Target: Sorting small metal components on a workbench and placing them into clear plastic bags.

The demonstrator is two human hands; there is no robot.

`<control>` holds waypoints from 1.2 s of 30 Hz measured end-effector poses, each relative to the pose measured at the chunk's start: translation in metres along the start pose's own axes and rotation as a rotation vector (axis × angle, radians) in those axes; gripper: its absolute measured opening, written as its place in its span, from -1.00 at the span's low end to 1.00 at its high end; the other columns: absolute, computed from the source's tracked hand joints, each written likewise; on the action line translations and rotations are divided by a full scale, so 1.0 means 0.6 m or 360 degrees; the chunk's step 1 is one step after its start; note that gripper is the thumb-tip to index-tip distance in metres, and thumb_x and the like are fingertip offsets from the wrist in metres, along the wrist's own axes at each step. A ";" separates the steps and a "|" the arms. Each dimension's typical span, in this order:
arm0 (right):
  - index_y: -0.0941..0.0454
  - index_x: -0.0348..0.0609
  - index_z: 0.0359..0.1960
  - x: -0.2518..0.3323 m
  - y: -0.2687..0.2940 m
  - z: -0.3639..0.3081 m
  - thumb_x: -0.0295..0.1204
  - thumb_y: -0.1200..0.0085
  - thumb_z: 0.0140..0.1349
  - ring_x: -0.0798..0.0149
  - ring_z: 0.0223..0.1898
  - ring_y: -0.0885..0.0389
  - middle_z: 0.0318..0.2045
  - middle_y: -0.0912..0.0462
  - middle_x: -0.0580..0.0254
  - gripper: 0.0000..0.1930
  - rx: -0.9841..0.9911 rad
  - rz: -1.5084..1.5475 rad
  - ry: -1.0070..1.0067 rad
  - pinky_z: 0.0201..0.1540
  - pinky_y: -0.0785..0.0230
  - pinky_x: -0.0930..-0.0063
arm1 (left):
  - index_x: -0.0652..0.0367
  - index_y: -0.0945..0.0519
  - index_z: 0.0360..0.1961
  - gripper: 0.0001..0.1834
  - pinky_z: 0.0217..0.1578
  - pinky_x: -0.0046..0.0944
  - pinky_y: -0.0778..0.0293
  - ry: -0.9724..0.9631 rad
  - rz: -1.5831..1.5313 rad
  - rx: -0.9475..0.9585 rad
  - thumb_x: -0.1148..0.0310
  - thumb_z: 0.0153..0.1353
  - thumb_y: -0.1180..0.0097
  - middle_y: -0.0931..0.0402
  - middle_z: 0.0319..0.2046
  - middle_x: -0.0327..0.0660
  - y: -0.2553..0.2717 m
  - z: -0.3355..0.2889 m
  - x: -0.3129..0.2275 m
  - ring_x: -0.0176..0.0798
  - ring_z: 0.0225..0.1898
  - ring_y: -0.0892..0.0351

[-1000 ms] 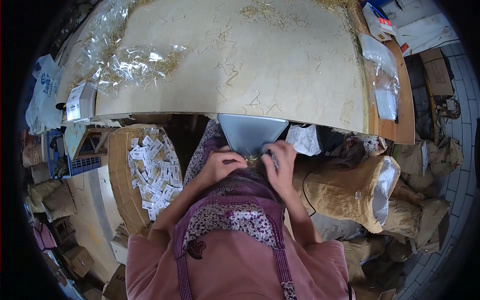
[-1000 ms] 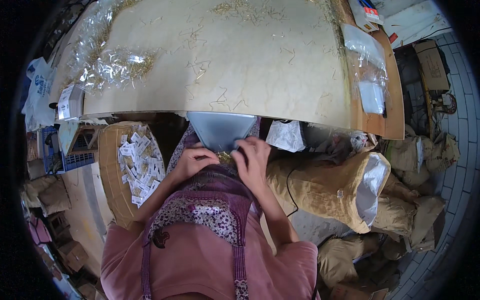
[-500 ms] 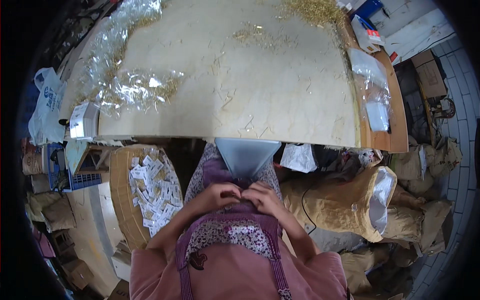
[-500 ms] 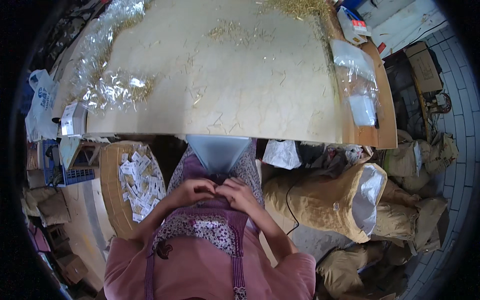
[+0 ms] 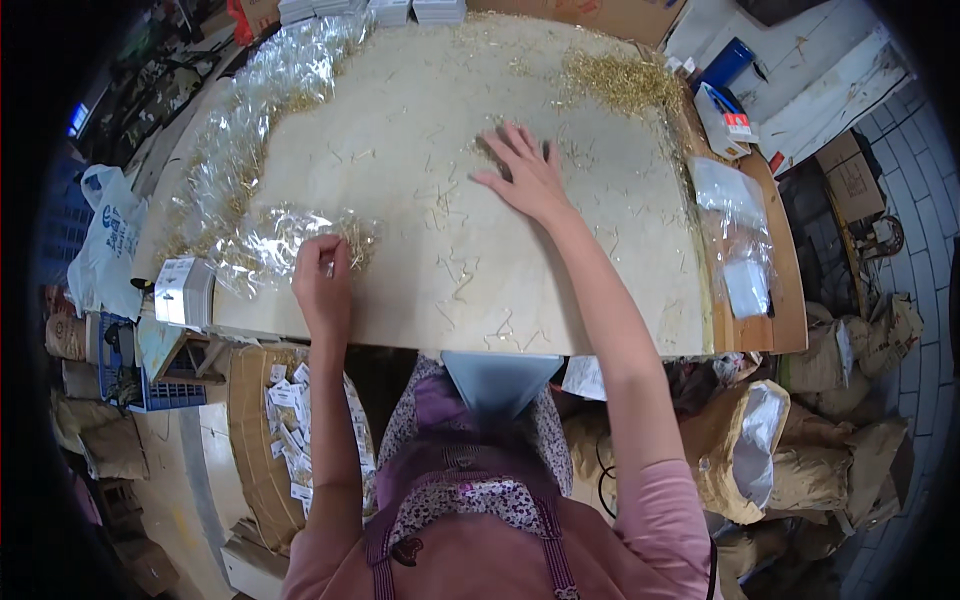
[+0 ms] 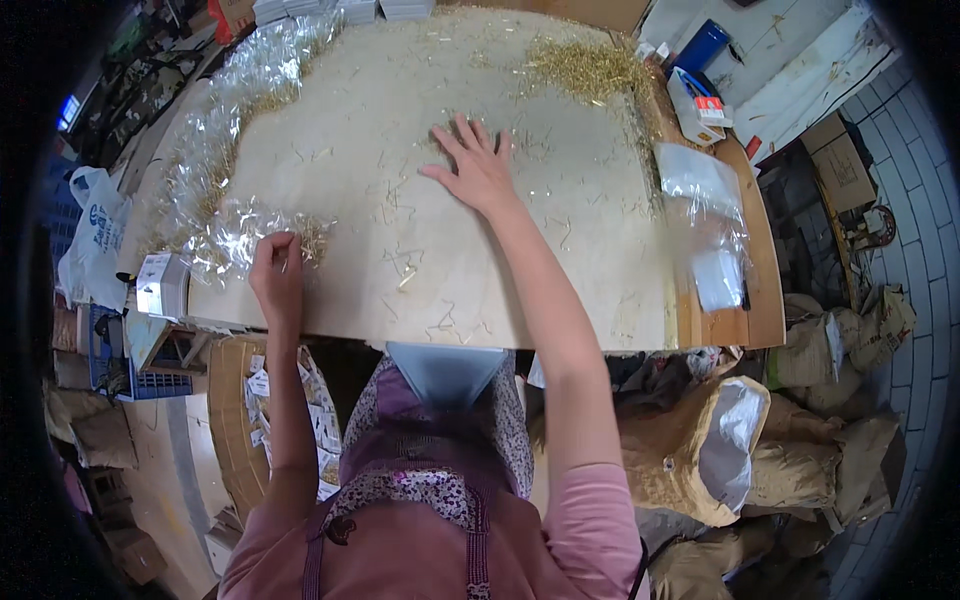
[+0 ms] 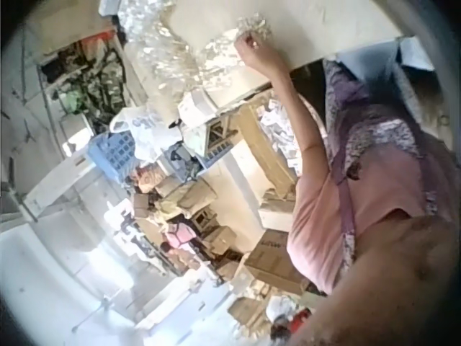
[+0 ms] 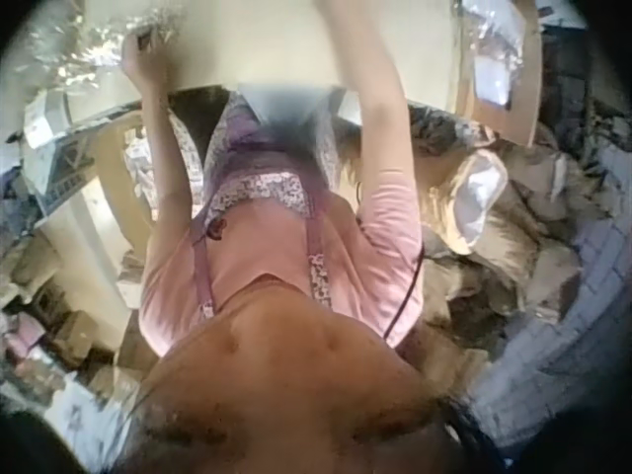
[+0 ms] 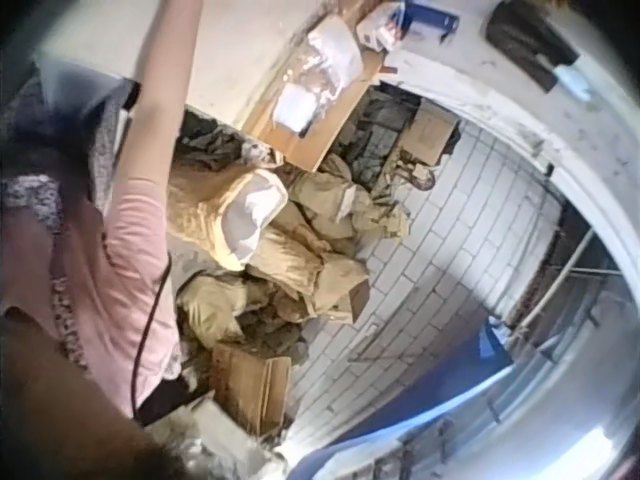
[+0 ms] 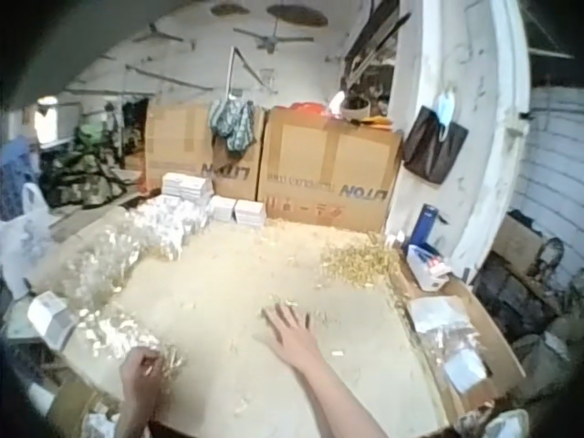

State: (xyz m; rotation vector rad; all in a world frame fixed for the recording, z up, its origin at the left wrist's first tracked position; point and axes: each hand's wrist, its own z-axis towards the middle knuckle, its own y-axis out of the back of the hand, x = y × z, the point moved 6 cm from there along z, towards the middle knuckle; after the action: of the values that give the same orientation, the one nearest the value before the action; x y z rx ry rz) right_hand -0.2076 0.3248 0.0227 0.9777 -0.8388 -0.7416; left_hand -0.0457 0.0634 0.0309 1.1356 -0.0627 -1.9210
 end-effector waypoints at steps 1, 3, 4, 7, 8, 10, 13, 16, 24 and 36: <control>-0.25 0.14 0.27 -0.009 -0.005 0.016 0.05 0.07 0.21 0.04 0.39 0.03 0.34 -0.10 0.08 -0.39 -0.0013 -0.0003 -0.0001 0.33 0.22 -0.16 | 0.29 -0.52 -0.31 -0.90 -0.33 -0.43 -0.43 -0.0012 -0.0005 -0.0004 0.57 0.13 -0.16 -0.53 -0.42 -0.22 -0.002 0.000 0.002 -0.42 -0.40 -0.49; -0.27 0.19 0.25 -0.055 -0.021 0.030 0.07 0.12 0.22 0.06 0.38 0.00 0.33 -0.15 0.18 -0.42 0.0111 -0.0080 -0.0359 0.33 0.22 -0.17 | 0.27 -0.50 -0.28 -0.88 -0.31 -0.33 -0.44 0.0144 0.0032 -0.0083 0.58 0.13 -0.12 -0.51 -0.36 -0.12 -0.003 -0.001 0.011 -0.24 -0.37 -0.52; -0.27 0.19 0.25 -0.053 -0.019 0.024 0.07 0.12 0.22 0.06 0.38 0.00 0.33 -0.15 0.18 -0.42 0.0111 -0.0083 -0.0364 0.33 0.22 -0.17 | 0.25 -0.49 -0.24 -0.82 -0.24 -0.28 -0.43 0.0176 0.0165 -0.0093 0.63 0.10 -0.08 -0.50 -0.31 -0.11 0.000 -0.001 0.003 -0.15 -0.29 -0.51; -0.36 0.16 0.18 -0.020 0.009 -0.038 0.01 0.11 0.23 0.04 0.32 -0.11 0.27 -0.25 0.17 -0.49 0.0158 -0.0127 -0.0322 0.30 0.14 -0.18 | 0.16 -0.55 -0.25 -0.82 -0.17 -0.22 -0.39 -0.0236 0.0433 -0.0137 0.60 0.10 -0.07 -0.50 -0.20 -0.15 0.007 0.005 -0.025 -0.15 -0.19 -0.48; -0.34 0.16 0.20 -0.008 0.019 -0.067 -0.03 0.10 0.24 0.04 0.33 -0.09 0.28 -0.24 0.16 -0.50 0.0193 -0.0088 -0.0249 0.33 0.16 -0.11 | 0.16 -0.55 -0.25 -0.82 -0.17 -0.22 -0.39 -0.0232 0.0425 -0.0132 0.60 0.10 -0.07 -0.50 -0.20 -0.15 0.008 0.005 -0.024 -0.15 -0.19 -0.48; -0.33 0.16 0.22 0.000 0.053 -0.120 -0.06 0.10 0.26 0.05 0.35 -0.07 0.28 -0.24 0.16 -0.51 0.0228 -0.0055 -0.0193 0.35 0.19 -0.04 | 0.06 -0.59 -0.24 -0.78 0.01 -0.04 -0.25 -0.0390 0.0803 0.0007 0.55 0.08 -0.08 -0.46 -0.07 -0.16 -0.003 0.004 -0.037 -0.07 -0.03 -0.40; -0.36 0.08 0.19 -0.018 0.131 -0.197 -0.30 0.08 0.26 0.04 0.34 -0.10 0.25 -0.27 0.07 -0.57 -0.0063 -0.0093 -0.0130 0.35 0.14 0.05 | 0.08 -0.62 -0.32 -0.80 0.15 0.11 -0.08 -0.0385 0.0776 0.0063 0.57 0.03 -0.06 -0.44 -0.06 -0.14 -0.002 0.004 -0.041 -0.03 0.06 -0.35; -0.39 -0.14 0.16 -0.190 0.209 -0.340 -0.63 0.17 0.15 0.00 0.28 -0.20 0.20 -0.35 0.03 -0.52 -0.0872 0.0230 -0.0849 0.30 0.01 0.21 | 0.06 -0.61 -0.28 -0.78 0.21 0.15 0.01 -0.0422 0.0903 -0.0024 0.57 0.04 -0.06 -0.41 0.01 -0.12 -0.002 -0.008 -0.056 -0.02 0.13 -0.31; -0.60 -0.14 -0.10 -0.346 0.261 -0.503 -0.52 0.02 0.08 -0.09 0.08 -0.42 -0.05 -0.56 -0.07 -0.68 -0.0630 -0.0687 -0.1521 0.25 -0.11 0.12 | 0.05 -0.59 -0.19 -0.71 0.28 0.18 0.14 -0.0355 0.0464 0.0226 0.55 0.01 -0.16 -0.31 0.13 -0.12 0.014 -0.115 -0.128 -0.06 0.24 -0.20; -0.54 -0.31 -0.47 0.044 0.151 -0.430 -0.53 -0.01 0.21 0.43 -0.34 -0.44 -0.40 -0.53 0.23 -0.87 -0.0790 0.1808 -0.0784 -0.23 -0.27 0.55 | 0.22 -0.44 0.08 -0.51 0.14 -0.22 -0.22 0.0096 -0.0741 0.0920 0.54 0.05 -0.17 -0.39 0.05 -0.03 -0.022 -0.193 -0.241 -0.15 0.11 -0.36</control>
State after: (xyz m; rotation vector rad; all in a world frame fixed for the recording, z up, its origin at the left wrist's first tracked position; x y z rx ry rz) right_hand 0.0419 0.4392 0.0318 -0.2126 -1.3548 -0.1452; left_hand 0.0584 0.2147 0.0570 1.7042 -0.3685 -2.3565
